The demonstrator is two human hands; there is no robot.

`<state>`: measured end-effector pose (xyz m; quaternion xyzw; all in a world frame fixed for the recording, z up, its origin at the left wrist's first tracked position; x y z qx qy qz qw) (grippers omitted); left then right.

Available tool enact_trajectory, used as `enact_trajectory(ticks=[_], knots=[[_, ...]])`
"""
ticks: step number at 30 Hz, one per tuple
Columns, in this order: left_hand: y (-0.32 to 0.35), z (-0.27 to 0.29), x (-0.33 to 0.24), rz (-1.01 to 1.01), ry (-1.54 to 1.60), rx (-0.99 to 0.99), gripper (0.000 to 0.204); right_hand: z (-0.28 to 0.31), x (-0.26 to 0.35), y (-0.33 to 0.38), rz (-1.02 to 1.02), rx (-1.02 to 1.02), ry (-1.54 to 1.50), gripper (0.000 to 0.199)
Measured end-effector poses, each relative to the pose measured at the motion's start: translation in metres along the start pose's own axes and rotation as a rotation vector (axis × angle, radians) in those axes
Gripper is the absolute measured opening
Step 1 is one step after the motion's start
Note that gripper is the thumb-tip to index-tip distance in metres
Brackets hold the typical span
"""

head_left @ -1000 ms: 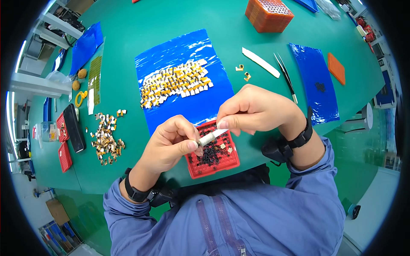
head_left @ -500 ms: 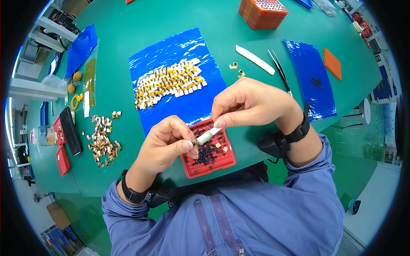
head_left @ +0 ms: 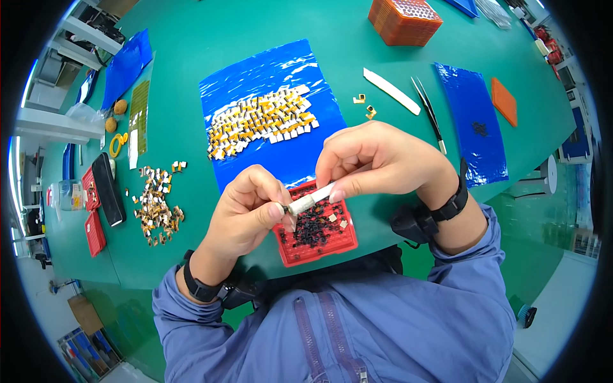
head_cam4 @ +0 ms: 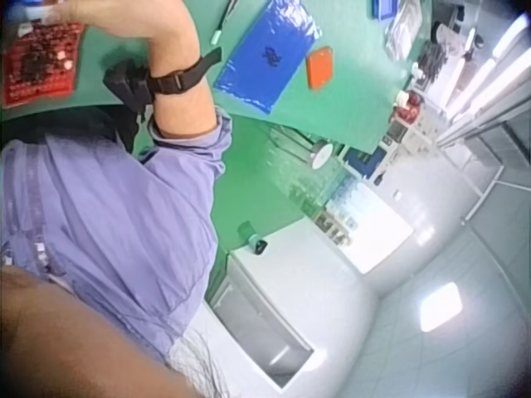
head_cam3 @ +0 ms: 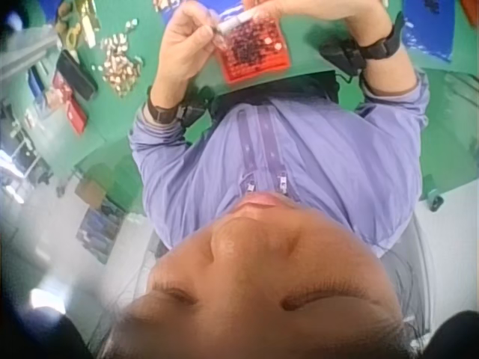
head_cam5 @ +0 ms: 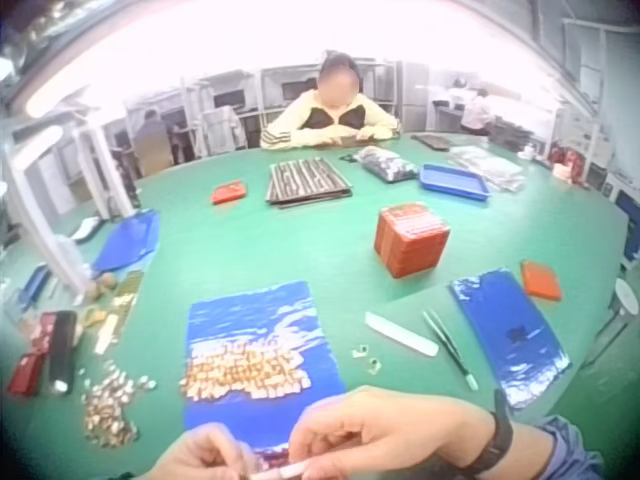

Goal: The person sits at a green workbench and repeatedly picks up small electronic components from a red tray. They use a white cylindrical tool to apply a substance to the components and then place them onto a blue sheet. The process is repetitive, involving picking, applying, and placing small items.

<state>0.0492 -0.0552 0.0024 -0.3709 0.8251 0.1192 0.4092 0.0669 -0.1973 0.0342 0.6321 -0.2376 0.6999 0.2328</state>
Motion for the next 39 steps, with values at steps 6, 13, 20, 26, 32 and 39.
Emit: enact_trajectory(ticks=[6, 13, 20, 26, 32, 39], knots=[[0.0, 0.0025, -0.0013, -0.004, 0.012, -0.008, 0.013, 0.0019, -0.0028, -0.0006, -0.011, -0.039, 0.073, 0.012], [0.0008, 0.0013, -0.0008, 0.023, -0.001, -0.018, 0.012, -0.0018, -0.003, -0.0004, -0.003, -0.027, -0.049, 0.015], [0.0005, 0.0034, -0.0002, 0.009, -0.007, -0.017, 0.012, -0.0006, -0.0012, -0.0003, 0.011, -0.053, -0.002, 0.013], [0.0024, 0.004, 0.0, 0.033, -0.028, -0.027, 0.012, -0.0031, -0.0003, -0.0003, -0.143, 0.021, 0.02, 0.011], [0.0019, 0.0033, 0.001, 0.026, -0.035, -0.015, 0.011, -0.0038, -0.0001, -0.001, -0.031, 0.003, 0.097, 0.012], [0.002, 0.0033, 0.0023, 0.041, -0.045, -0.022, 0.011, -0.0013, 0.0039, 0.0009, -0.024, -0.015, 0.117, 0.012]])
Point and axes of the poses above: each hand's wrist, its own y-axis away from the middle knuckle, its own z-axis out of the back of the hand, x = y × z, the point moved 7 cm from there along -y, towards the middle knuckle, and after that the axes turned 4 degrees about x, right-handed, at the moved point
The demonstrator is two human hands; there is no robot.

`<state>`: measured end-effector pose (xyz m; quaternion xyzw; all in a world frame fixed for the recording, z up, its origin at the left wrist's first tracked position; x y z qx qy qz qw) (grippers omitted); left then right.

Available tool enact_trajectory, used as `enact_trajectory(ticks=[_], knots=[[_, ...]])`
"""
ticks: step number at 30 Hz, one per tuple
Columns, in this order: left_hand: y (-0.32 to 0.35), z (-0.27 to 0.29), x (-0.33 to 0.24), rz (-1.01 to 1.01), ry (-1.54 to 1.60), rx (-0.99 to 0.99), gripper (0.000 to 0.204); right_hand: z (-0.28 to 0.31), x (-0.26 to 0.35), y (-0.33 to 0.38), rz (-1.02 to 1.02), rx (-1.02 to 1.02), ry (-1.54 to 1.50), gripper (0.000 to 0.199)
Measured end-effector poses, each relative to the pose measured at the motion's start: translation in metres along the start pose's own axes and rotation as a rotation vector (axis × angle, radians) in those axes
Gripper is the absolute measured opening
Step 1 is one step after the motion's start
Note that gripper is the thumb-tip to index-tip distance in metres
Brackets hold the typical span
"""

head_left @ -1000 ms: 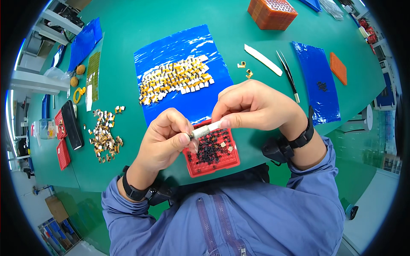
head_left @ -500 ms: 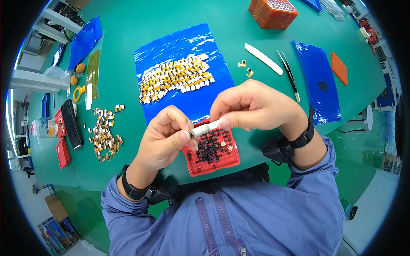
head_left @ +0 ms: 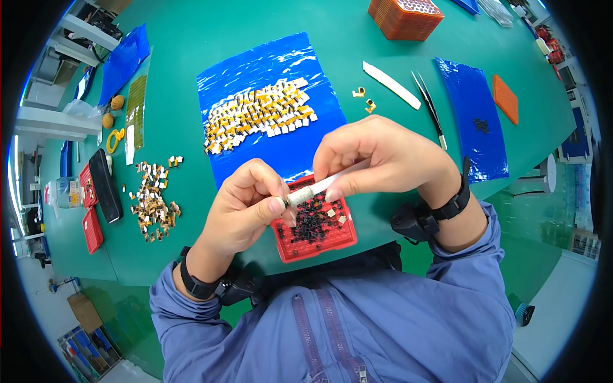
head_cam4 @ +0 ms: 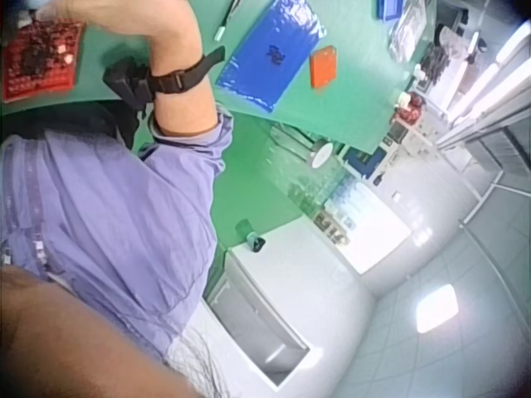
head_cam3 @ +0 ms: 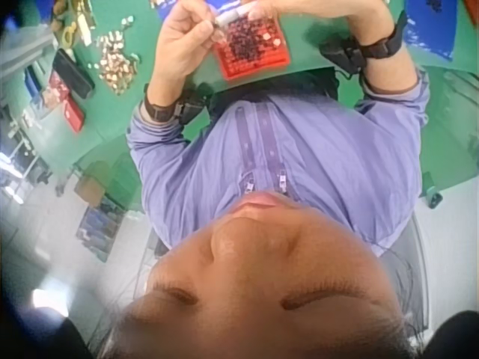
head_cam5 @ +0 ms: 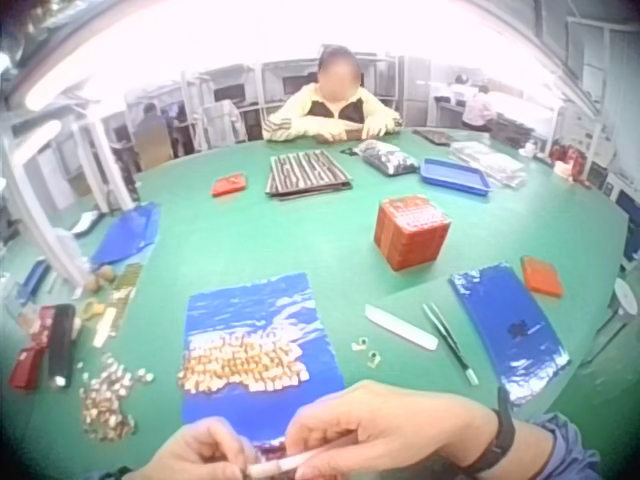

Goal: The person sits at a green workbench and repeatedly picks up small electronic components from a red tray. They use a white cylindrical tool to apply a substance to the components and then place them onto a blue sheet. The process is repetitive, involving picking, applying, and placing small items.

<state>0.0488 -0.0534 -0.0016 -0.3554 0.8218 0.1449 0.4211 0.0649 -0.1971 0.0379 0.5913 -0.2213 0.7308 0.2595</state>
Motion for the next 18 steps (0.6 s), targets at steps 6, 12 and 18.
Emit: enact_trajectory(ticks=[6, 12, 18], knots=[[0.0, -0.002, 0.002, 0.041, -0.053, 0.018, 0.011, 0.0, -0.007, 0.002, -0.033, 0.003, 0.0, 0.013], [0.001, -0.007, 0.0, 0.099, -0.115, 0.049, 0.009, 0.011, -0.006, 0.003, -0.052, 0.039, 0.177, 0.014], [0.003, -0.007, -0.004, 0.14, -0.208, 0.018, 0.012, 0.02, -0.013, 0.002, -0.093, -0.045, 0.126, 0.015]])
Point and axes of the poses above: each hand's wrist, its own y-axis away from the middle knuckle, its own z-axis out of the back of the hand, x = y × z, the point moved 7 cm from there along -y, towards the middle knuckle, and after that the axes turned 4 degrees about x, right-handed, at the moved point
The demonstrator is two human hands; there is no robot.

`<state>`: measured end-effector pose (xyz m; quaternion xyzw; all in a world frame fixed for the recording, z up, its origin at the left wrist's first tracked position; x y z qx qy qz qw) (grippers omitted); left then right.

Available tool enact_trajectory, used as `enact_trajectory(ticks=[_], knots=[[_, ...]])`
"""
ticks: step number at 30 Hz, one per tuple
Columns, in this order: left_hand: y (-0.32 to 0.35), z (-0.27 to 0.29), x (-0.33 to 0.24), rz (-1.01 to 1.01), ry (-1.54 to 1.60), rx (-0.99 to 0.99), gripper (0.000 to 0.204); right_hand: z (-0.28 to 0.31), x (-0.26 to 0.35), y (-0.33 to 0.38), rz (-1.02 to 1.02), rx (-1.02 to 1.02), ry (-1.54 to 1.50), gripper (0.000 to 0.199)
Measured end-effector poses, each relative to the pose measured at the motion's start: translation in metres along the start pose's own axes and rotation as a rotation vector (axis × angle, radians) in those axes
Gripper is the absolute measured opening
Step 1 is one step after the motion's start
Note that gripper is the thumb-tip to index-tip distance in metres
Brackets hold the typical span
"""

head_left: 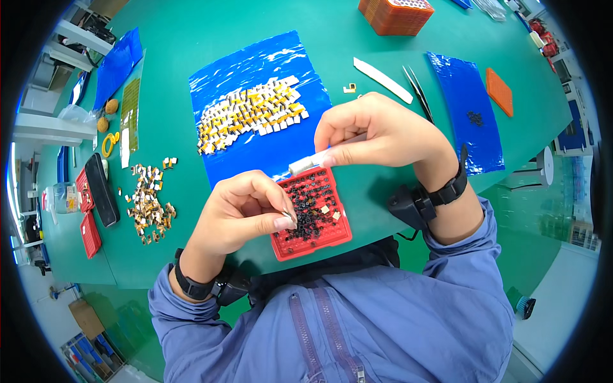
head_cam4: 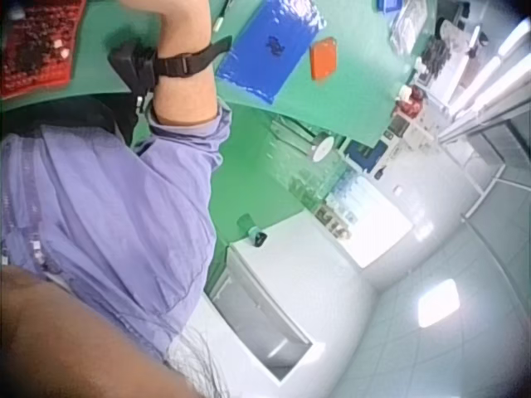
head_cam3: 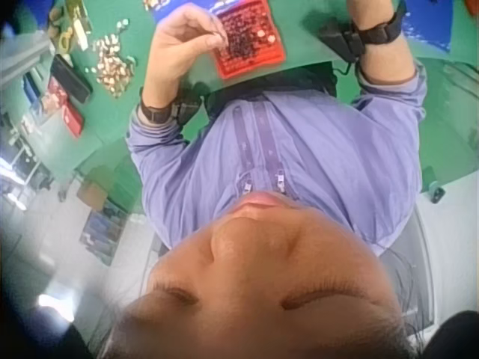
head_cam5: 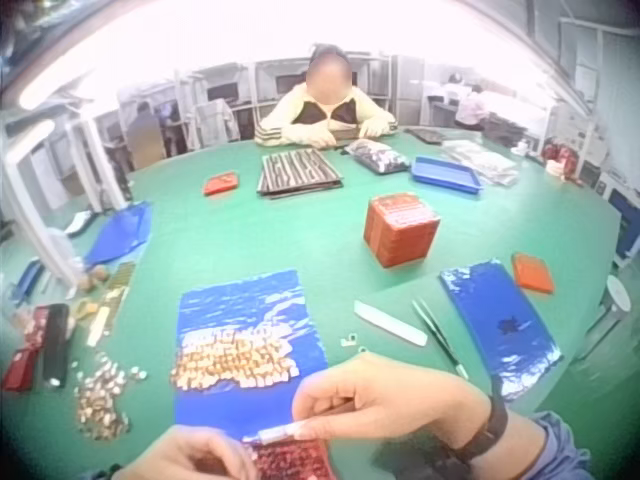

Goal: The person sits at a green workbench and repeatedly picks up small electronic components from a red tray. They use a white cylindrical tool to apply a substance to the components and then place them onto a blue sheet. The process is repetitive, involving picking, applying, and placing small items.

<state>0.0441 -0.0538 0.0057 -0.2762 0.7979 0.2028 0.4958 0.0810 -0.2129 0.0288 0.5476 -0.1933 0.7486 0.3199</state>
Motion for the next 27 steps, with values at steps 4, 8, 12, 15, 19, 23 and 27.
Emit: enact_trajectory(ticks=[4, 8, 12, 15, 19, 23, 27], knots=[[0.001, -0.007, -0.017, -0.181, -0.407, -0.006, 0.012, 0.002, -0.006, -0.001, -0.001, -0.043, -0.032, 0.015], [0.003, -0.02, -0.033, -0.398, -0.943, -0.018, 0.014, 0.002, -0.004, -0.001, -0.003, -0.051, -0.032, 0.015], [0.005, -0.023, -0.035, -0.475, -1.075, -0.015, 0.013, 0.003, -0.004, 0.0, -0.003, -0.07, -0.043, 0.015], [0.005, -0.024, -0.035, -0.483, -1.09, -0.007, 0.012, 0.002, -0.004, 0.0, -0.01, -0.073, -0.039, 0.014], [0.005, -0.023, -0.034, -0.483, -1.093, -0.024, 0.013, 0.003, -0.005, -0.001, -0.023, -0.078, -0.03, 0.014], [0.005, -0.021, -0.032, -0.465, -1.098, -0.018, 0.015, 0.004, -0.007, -0.002, -0.037, -0.088, -0.04, 0.014], [0.002, -0.021, -0.032, -0.449, -1.094, -0.006, 0.016, 0.008, -0.008, -0.001, -0.042, -0.118, -0.021, 0.015]])
Point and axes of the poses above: each hand's wrist, its own y-axis away from the middle knuckle, its own z-axis out of the back of the hand, x = y × z, the point moved 7 cm from there along -y, towards the middle knuckle, and after that the axes turned 4 degrees about x, right-handed, at the moved point
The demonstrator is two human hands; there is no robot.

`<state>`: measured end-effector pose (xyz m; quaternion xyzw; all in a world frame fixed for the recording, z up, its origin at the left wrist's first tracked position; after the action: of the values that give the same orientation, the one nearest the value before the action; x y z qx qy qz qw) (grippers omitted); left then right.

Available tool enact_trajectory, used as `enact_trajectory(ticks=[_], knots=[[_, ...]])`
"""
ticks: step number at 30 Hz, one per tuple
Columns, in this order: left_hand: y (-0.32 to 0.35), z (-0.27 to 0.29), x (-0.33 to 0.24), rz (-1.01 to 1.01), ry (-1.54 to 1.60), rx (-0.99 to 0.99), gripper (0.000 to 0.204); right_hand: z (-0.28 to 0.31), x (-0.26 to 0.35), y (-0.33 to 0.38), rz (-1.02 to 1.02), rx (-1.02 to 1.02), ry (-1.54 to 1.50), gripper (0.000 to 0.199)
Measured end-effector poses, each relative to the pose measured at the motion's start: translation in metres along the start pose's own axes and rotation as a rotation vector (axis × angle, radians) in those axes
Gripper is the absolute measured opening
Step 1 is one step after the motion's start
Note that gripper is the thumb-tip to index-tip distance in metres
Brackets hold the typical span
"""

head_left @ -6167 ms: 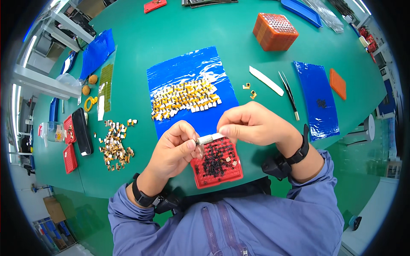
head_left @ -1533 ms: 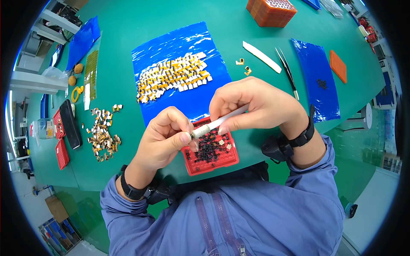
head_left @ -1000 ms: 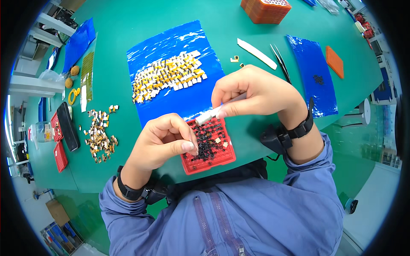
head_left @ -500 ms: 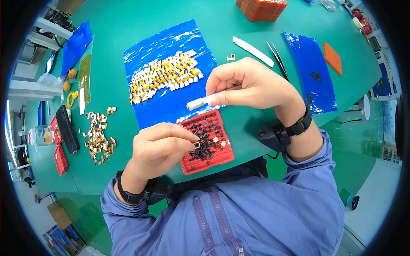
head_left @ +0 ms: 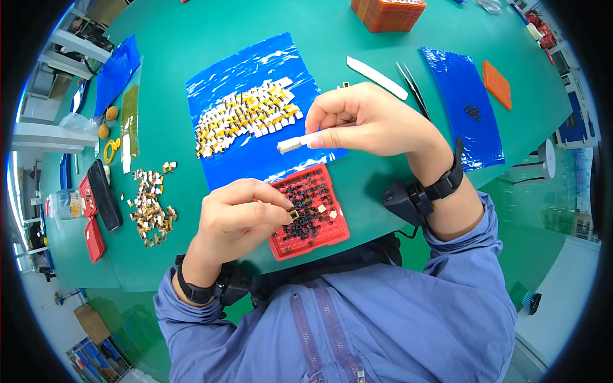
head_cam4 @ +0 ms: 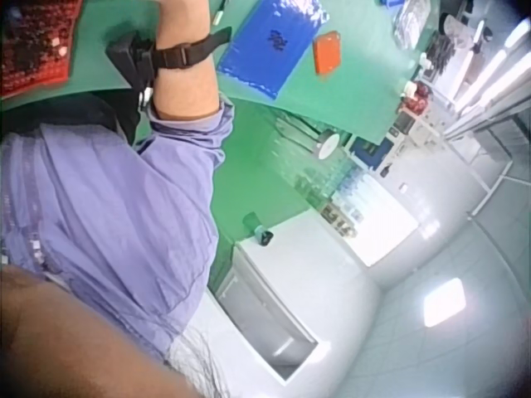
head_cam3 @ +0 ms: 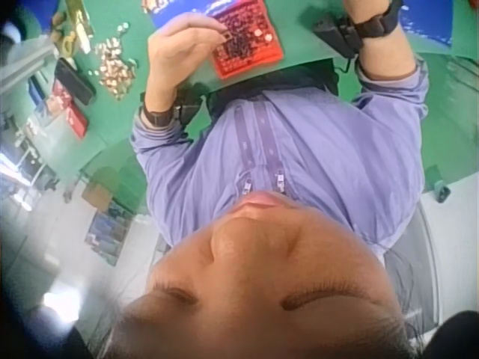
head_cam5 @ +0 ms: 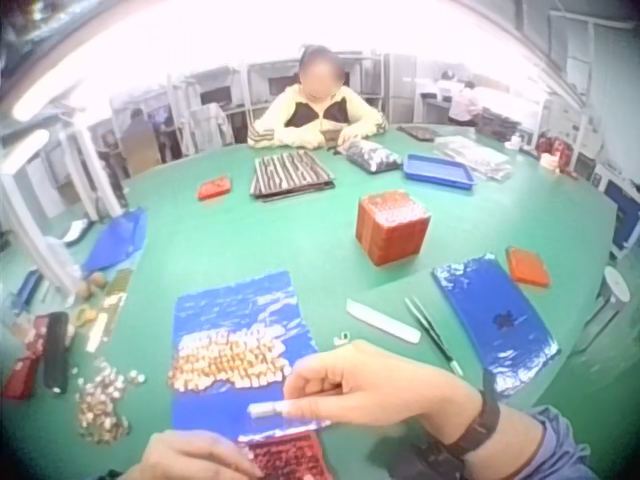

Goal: The person sits at a green workbench and repeatedly picks up small electronic components from a red tray. They use a white cylindrical tool to apply a substance to the components and then place them onto a blue sheet. The process is repetitive, involving picking, applying, and placing small items.

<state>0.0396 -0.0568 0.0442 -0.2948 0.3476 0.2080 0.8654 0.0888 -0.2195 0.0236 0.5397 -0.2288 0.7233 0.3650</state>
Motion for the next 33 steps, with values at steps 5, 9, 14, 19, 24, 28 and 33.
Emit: enact_trajectory(ticks=[5, 9, 14, 19, 24, 28, 33], knots=[[0.0, 0.004, 0.012, 0.128, 0.0, 0.026, 0.016, 0.006, 0.0, -0.002, 0.02, -0.046, -0.002, 0.015], [0.005, 0.014, 0.043, 0.376, 0.091, -0.076, 0.009, 0.015, -0.004, -0.001, 0.03, -0.129, -0.04, 0.016], [0.007, 0.021, 0.061, 0.642, 0.125, -0.061, 0.005, 0.016, -0.011, -0.004, 0.089, -0.188, -0.094, 0.02], [-0.011, 0.044, 0.078, 0.648, -0.228, -0.058, 0.007, 0.014, -0.009, -0.006, 0.097, -0.18, -0.103, 0.018], [-0.019, 0.038, 0.081, 0.513, -0.455, -0.052, 0.008, 0.015, -0.008, -0.005, 0.111, -0.201, -0.078, 0.017], [-0.021, 0.034, 0.085, 0.561, -0.463, -0.043, 0.01, 0.012, -0.002, -0.003, 0.086, -0.156, -0.034, 0.013], [-0.021, 0.032, 0.088, 0.588, -0.472, -0.053, 0.01, 0.011, -0.001, -0.001, 0.084, -0.155, -0.017, 0.013]])
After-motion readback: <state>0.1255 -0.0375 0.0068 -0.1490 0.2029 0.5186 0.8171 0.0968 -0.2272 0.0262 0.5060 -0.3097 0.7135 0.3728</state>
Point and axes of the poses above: each hand's wrist, its own y-axis away from the middle knuckle, its own z-axis out of the back of the hand, x = y × z, the point moved 7 cm from there along -y, towards the middle knuckle, and after that the axes turned 4 degrees about x, right-handed, at the moved point
